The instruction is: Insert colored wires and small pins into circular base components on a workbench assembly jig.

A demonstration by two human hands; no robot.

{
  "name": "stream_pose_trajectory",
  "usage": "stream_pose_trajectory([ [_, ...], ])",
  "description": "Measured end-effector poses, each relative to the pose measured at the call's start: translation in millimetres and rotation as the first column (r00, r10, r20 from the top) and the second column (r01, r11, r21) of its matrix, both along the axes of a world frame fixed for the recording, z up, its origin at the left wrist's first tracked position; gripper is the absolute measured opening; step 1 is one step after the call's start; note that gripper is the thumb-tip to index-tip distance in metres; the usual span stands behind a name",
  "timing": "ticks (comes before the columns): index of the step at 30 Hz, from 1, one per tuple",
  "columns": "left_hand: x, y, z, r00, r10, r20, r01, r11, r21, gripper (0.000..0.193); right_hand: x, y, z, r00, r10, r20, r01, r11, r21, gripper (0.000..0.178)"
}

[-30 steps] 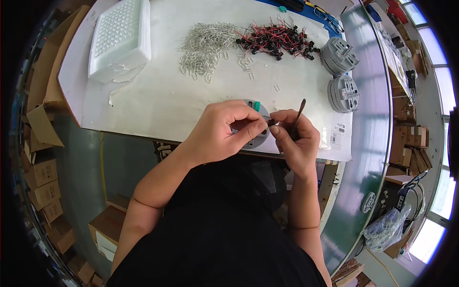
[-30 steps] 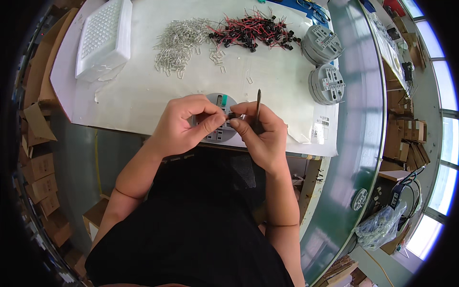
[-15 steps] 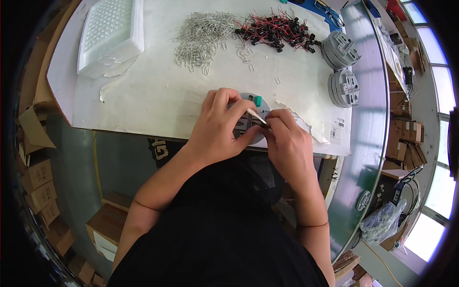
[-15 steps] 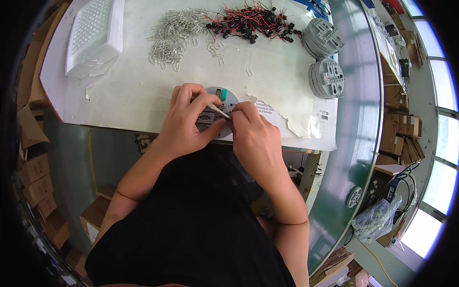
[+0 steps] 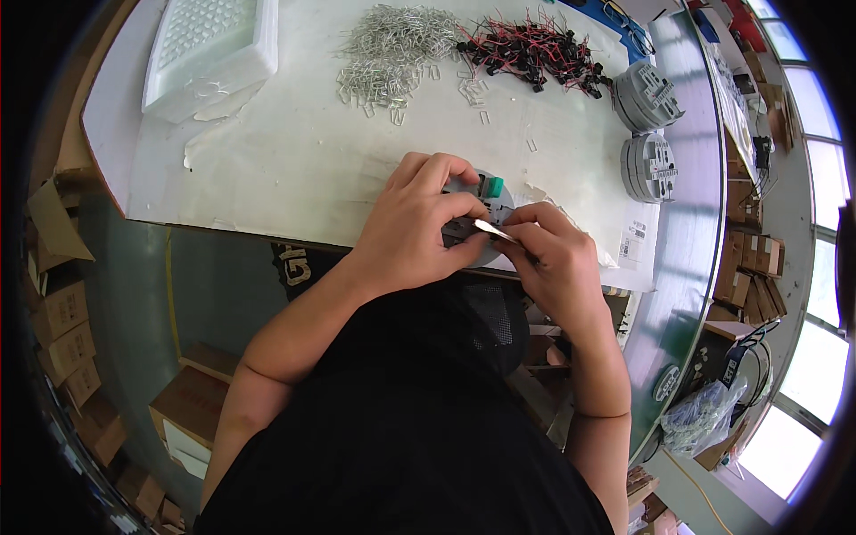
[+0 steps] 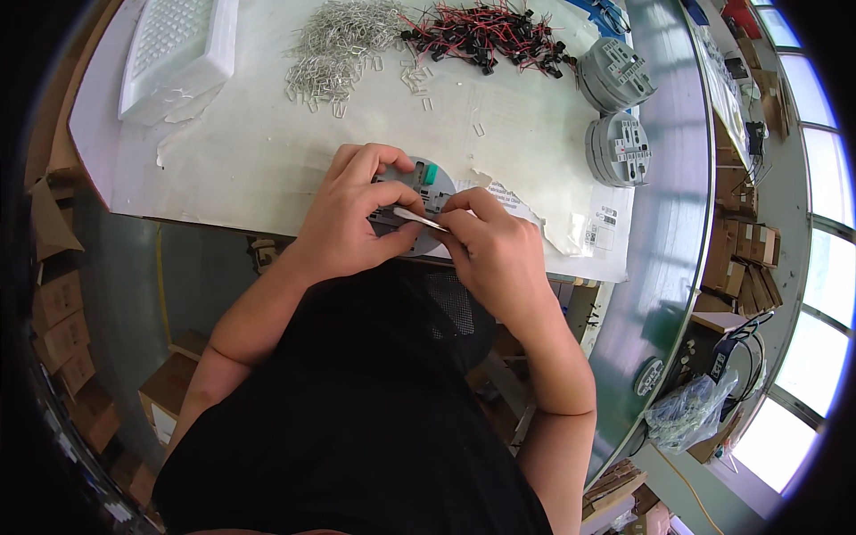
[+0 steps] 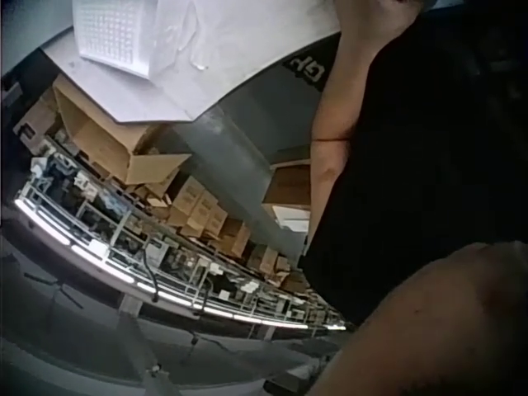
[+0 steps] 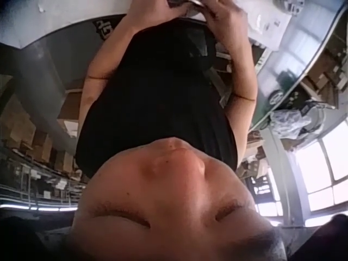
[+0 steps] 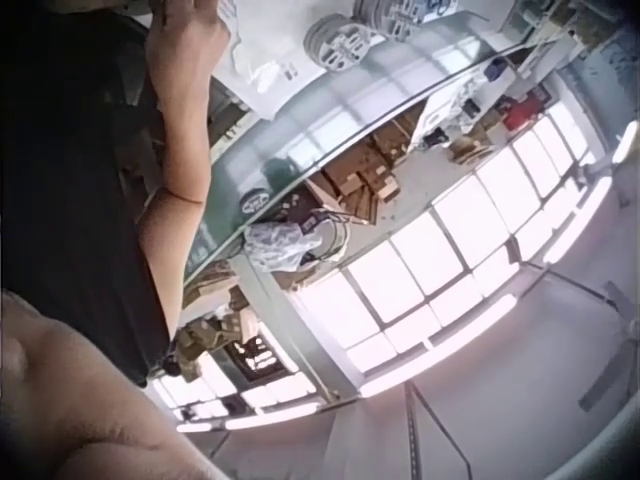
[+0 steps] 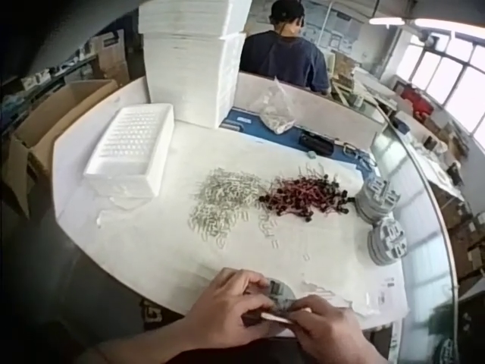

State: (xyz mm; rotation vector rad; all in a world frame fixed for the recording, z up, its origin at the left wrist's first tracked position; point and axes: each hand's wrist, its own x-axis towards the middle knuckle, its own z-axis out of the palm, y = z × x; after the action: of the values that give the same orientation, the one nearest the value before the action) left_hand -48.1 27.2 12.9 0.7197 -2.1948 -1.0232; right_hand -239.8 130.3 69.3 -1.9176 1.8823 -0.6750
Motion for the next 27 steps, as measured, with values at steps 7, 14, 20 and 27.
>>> stream_pose_trajectory([
  [7, -8, 4, 4, 0.997, 0.043, 0.065, -0.043, 0.999, -0.012, 0.019, -3, -6, 7, 0.998, 0.029, -0.064, -0.026, 0.999, 0.043, 0.007],
  [14, -10, 5, 5, 0.995, 0.067, 0.075, -0.064, 0.997, -0.033, 0.018, 5, -6, -28, 0.288, 0.059, 0.956, 0.304, 0.941, -0.149, 0.038],
  [20, -5, 3, 0, 0.997, 0.050, 0.065, -0.048, 0.998, -0.034, 0.029, 39, -22, -47, 0.521, 0.163, 0.838, 0.295, 0.887, -0.356, 0.054],
  [27, -6, 0, 26, 0.994, 0.098, 0.046, -0.087, 0.976, -0.198, 0.074, 22, -24, -41, 0.045, 0.226, 0.973, 0.337, 0.913, -0.228, 0.064],
])
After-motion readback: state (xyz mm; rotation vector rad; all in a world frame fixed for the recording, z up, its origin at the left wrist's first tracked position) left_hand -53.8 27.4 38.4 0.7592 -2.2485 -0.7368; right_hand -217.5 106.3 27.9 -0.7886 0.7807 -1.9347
